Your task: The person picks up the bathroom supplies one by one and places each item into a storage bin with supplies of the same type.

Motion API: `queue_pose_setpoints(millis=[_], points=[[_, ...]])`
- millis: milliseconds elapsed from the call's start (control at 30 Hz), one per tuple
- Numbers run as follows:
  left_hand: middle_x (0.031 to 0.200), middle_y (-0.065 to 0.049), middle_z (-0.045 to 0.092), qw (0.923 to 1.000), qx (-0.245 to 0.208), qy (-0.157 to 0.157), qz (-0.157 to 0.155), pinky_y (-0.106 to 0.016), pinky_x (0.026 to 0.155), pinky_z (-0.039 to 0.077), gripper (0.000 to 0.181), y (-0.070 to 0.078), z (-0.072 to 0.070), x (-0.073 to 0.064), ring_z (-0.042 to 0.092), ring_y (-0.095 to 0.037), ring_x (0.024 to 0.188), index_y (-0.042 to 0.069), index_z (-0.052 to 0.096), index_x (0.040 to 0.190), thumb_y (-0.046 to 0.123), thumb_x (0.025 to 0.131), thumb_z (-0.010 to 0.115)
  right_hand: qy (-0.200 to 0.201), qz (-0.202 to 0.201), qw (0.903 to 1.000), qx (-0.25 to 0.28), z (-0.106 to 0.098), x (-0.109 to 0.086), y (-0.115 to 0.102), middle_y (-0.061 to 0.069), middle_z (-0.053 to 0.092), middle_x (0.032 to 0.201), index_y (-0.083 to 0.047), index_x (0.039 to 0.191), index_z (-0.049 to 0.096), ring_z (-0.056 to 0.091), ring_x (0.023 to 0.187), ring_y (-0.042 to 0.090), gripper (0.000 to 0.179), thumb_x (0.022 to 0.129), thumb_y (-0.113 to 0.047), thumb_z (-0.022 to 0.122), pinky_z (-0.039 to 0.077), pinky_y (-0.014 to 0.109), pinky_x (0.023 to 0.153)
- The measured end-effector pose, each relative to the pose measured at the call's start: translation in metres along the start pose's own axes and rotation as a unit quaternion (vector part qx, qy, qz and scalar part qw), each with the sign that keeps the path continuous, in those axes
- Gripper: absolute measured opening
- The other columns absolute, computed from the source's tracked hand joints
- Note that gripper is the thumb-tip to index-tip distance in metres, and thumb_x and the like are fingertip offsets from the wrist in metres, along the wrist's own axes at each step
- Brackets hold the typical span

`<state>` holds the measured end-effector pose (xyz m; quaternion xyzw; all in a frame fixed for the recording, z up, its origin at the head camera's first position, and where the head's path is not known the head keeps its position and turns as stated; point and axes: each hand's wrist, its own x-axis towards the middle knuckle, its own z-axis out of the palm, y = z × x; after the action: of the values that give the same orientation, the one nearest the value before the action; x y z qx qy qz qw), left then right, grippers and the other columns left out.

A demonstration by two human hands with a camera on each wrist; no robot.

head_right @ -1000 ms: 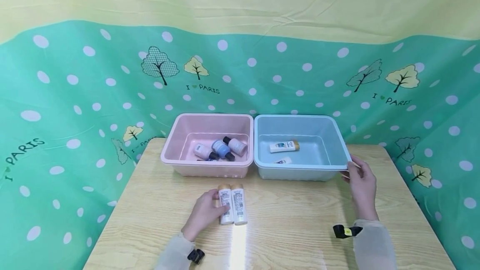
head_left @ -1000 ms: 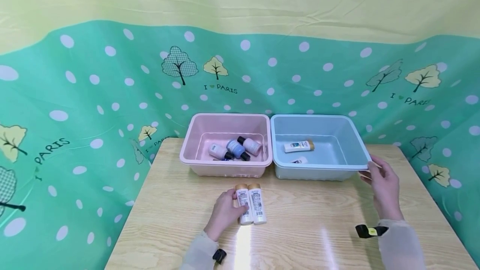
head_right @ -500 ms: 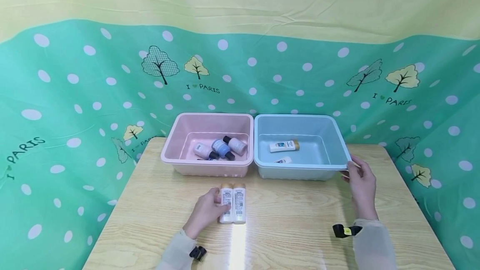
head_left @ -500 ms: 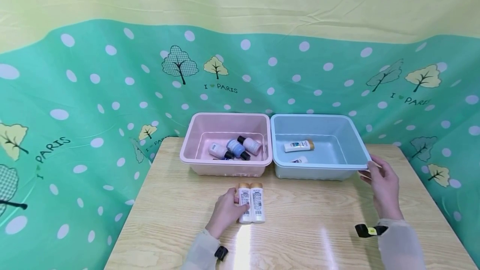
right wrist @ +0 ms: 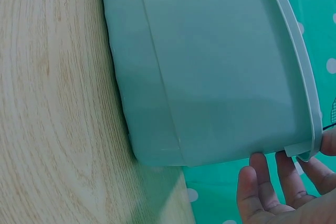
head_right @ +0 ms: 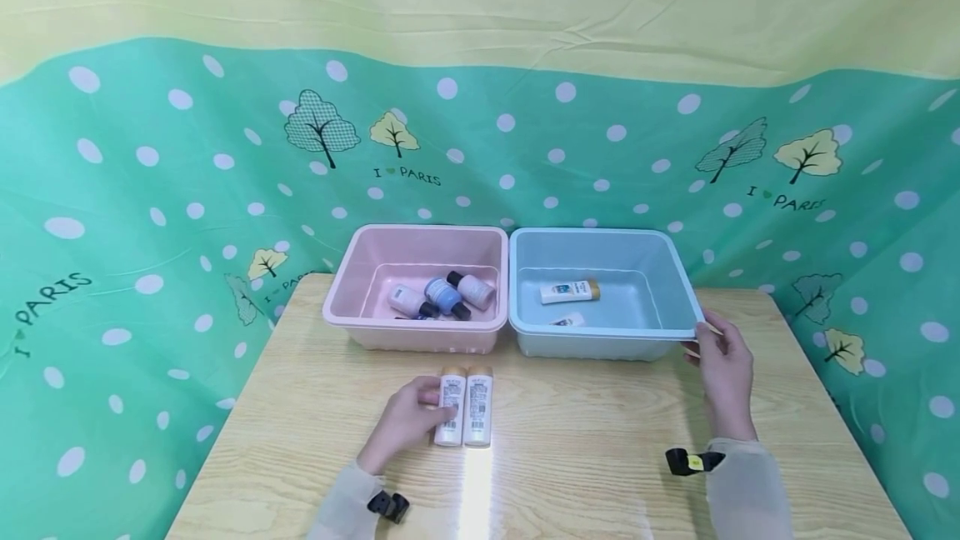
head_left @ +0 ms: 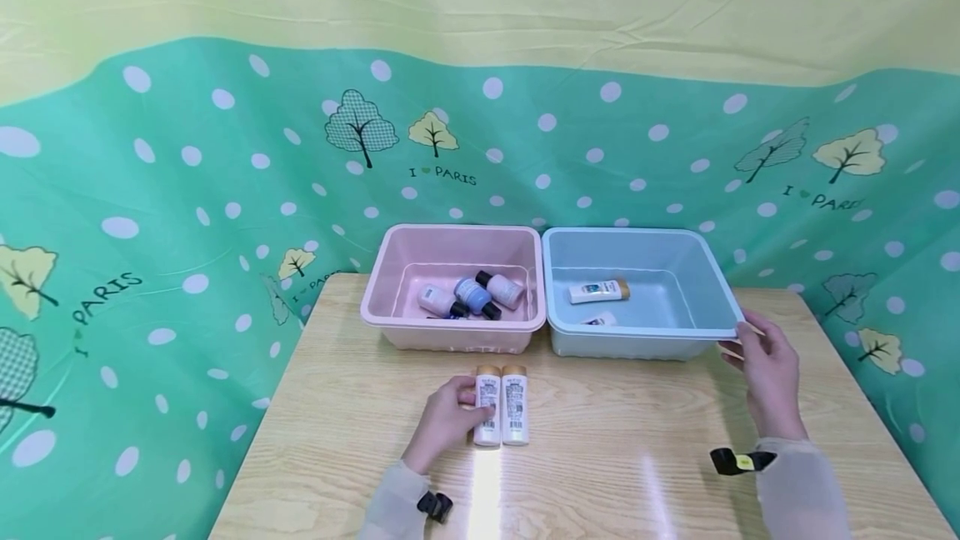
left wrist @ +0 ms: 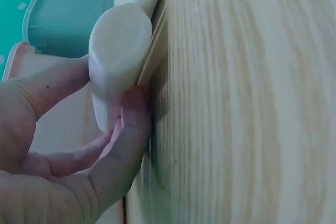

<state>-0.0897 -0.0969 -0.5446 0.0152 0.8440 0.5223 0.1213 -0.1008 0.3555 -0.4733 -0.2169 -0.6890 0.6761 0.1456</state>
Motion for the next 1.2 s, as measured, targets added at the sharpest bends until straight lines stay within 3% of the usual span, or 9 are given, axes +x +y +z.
queue_pose_setpoints(millis=[200,367,567,767,967,1200], points=[[0.097,-0.008,0.068,0.9986,-0.052,-0.007,0.0,-0.03,0.067,0.058,0.063,-0.006,-0.004,0.0,0.065,-0.02,0.085,-0.006,0.054,0.133,0.015,0.081,0.084,0.002,0.002,1.0,-0.004,0.0,-0.001,-0.001,-0.005,0.059,0.111,-0.017,0.144,0.053,0.066,0.093,0.011,0.044,0.104,-0.033,0.055,0.056,0.018,0.067],[0.103,-0.01,0.069,0.9972,-0.073,-0.019,0.001,-0.033,0.071,0.058,0.067,0.002,-0.009,-0.003,0.066,-0.023,0.091,-0.002,0.053,0.136,0.02,0.081,0.085,0.005,0.005,1.0,-0.001,0.0,-0.001,-0.001,-0.005,0.058,0.111,-0.017,0.144,0.053,0.066,0.091,0.011,0.043,0.104,-0.032,0.055,0.056,0.017,0.066],[0.11,-0.014,0.066,0.9941,-0.102,-0.036,0.005,-0.036,0.072,0.059,0.068,0.019,-0.013,-0.007,0.066,-0.026,0.093,0.005,0.055,0.137,0.026,0.079,0.086,0.008,0.011,0.9999,-0.001,0.001,0.0,-0.002,-0.004,0.058,0.112,-0.017,0.145,0.052,0.066,0.091,0.01,0.043,0.104,-0.032,0.055,0.056,0.017,0.066],[0.107,-0.011,0.066,0.9912,-0.12,-0.053,0.018,-0.037,0.072,0.059,0.065,0.039,-0.015,-0.01,0.066,-0.025,0.091,0.009,0.059,0.134,0.026,0.078,0.087,0.009,0.011,0.9999,0.001,0.001,0.0,-0.001,-0.004,0.058,0.112,-0.018,0.144,0.053,0.067,0.091,0.009,0.043,0.104,-0.032,0.055,0.057,0.018,0.068],[0.109,-0.01,0.066,0.9881,-0.126,-0.073,0.049,-0.038,0.074,0.059,0.063,0.063,-0.018,-0.014,0.068,-0.025,0.089,0.012,0.058,0.135,0.024,0.08,0.086,0.008,0.009,0.9999,0.0,0.001,0.001,-0.001,-0.005,0.058,0.11,-0.017,0.144,0.053,0.067,0.089,0.009,0.043,0.104,-0.031,0.055,0.056,0.018,0.066],[0.111,-0.011,0.066,0.9846,-0.128,-0.084,0.085,-0.038,0.075,0.058,0.061,0.094,-0.025,-0.003,0.068,-0.025,0.092,0.011,0.057,0.135,0.02,0.081,0.085,0.008,0.013,0.9999,-0.006,0.001,0.001,-0.001,-0.006,0.058,0.112,-0.018,0.145,0.052,0.066,0.092,0.01,0.044,0.104,-0.033,0.054,0.056,0.017,0.067]])
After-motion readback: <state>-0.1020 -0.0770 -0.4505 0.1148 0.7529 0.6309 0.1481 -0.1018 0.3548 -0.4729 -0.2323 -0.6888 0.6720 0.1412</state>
